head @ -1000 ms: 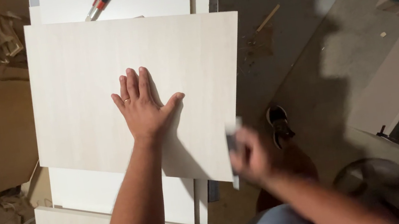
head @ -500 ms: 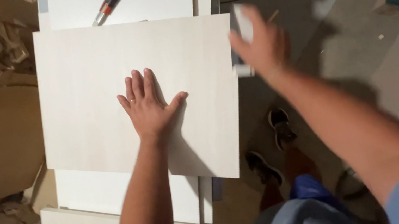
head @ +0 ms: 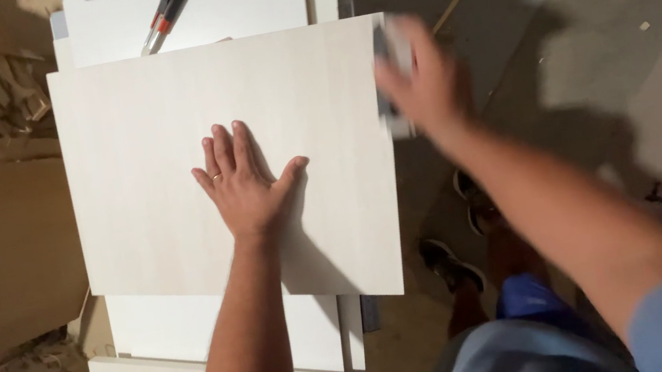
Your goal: Trimming excess edge banding and sanding the edges of a wooden board
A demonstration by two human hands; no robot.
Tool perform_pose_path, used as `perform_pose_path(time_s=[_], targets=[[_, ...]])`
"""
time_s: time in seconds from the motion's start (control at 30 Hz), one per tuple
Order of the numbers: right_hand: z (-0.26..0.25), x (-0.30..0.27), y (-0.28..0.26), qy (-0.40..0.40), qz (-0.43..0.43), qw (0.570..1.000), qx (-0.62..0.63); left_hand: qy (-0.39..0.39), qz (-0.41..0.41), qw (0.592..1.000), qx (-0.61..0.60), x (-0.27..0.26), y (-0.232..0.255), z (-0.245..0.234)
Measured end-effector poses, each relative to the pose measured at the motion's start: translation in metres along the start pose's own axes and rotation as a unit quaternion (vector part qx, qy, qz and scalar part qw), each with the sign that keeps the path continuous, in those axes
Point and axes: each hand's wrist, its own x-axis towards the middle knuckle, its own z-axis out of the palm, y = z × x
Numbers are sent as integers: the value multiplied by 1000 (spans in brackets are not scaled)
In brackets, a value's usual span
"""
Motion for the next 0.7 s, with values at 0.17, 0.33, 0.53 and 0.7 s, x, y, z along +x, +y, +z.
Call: perform_pose_path(time_s=[0.17,0.33,0.53,0.7], targets=[[12,25,11,26,21,986,161,8,2,1000,5,2,1,5],[-20,-179,-19,-43,20,985,163,-24,-27,999,0,2,6,-3],[-38,-201,-22,-83,-111,989,53,18,-7,1000,-17,-2,0,5],[-27,-6,-19,-97,38,994,-45,5,-20,999,35,-3,-3,6]])
